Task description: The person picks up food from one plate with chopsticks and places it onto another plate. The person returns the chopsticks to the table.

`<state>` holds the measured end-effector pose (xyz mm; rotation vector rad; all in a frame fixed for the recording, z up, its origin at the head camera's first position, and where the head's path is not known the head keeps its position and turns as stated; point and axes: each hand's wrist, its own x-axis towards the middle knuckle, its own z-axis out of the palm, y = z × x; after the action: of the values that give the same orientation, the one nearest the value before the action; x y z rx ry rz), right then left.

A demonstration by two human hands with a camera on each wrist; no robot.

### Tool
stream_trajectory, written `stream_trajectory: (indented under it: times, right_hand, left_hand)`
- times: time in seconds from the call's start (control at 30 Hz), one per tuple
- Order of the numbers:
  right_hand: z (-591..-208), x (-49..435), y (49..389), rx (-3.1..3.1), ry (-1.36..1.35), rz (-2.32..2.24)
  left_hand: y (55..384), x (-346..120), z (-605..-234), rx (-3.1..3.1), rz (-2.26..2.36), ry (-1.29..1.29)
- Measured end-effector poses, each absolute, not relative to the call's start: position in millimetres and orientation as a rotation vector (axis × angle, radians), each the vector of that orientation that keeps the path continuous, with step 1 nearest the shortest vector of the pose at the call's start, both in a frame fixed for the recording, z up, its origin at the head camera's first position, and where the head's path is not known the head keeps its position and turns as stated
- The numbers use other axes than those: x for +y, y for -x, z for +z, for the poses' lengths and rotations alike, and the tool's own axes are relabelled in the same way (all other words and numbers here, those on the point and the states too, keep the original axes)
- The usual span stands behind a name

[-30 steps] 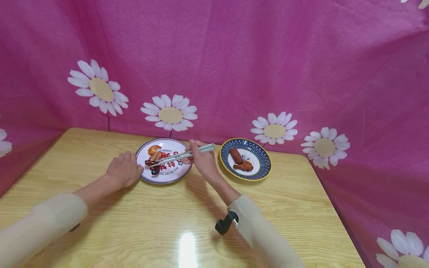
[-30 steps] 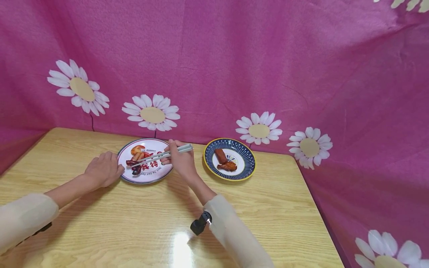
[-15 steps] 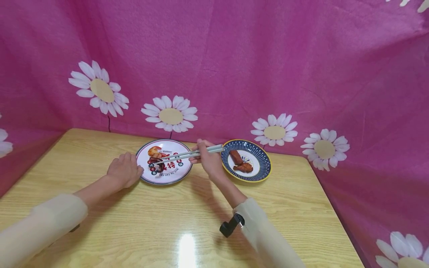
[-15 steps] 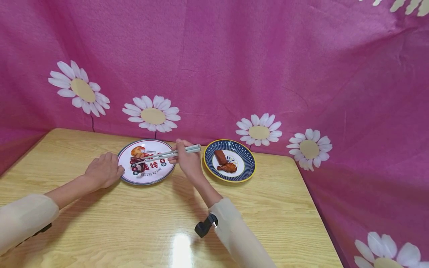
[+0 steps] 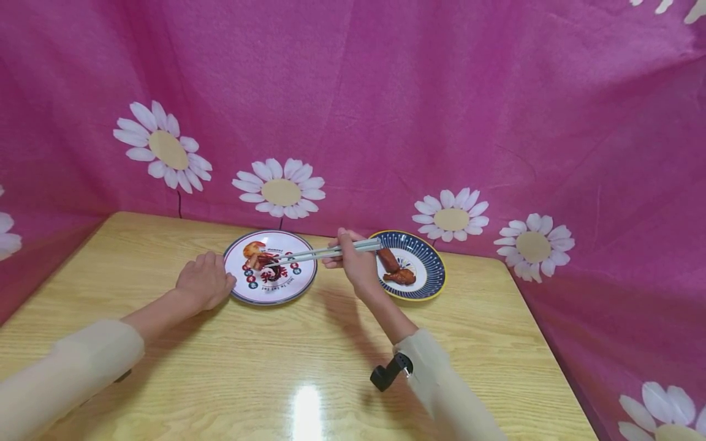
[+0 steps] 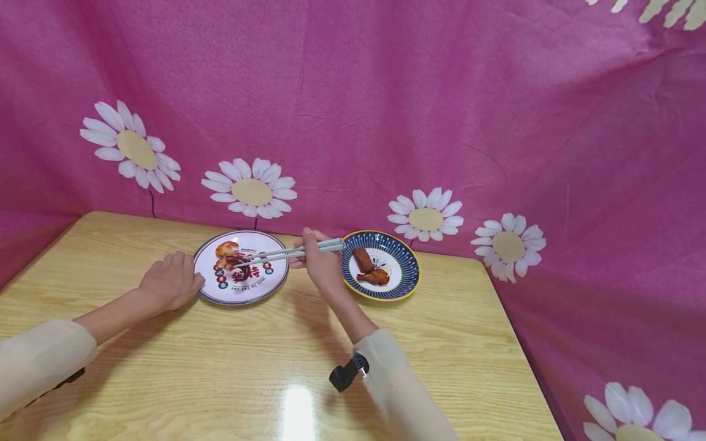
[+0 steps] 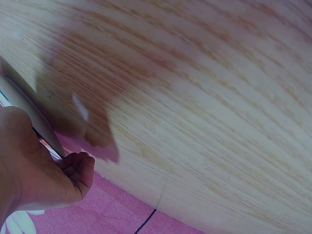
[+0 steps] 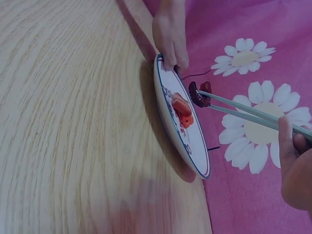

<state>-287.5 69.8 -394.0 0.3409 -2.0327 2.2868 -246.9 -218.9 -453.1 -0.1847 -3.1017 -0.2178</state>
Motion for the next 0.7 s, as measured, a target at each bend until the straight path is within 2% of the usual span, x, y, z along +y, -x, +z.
stream_trajectory:
  times: [0.7]
  right_hand:
    - [-386,123,294,-1.908,-0.207,2.288]
  left_hand:
    - [244,-217,-450,-3.113,-0.202,0.196]
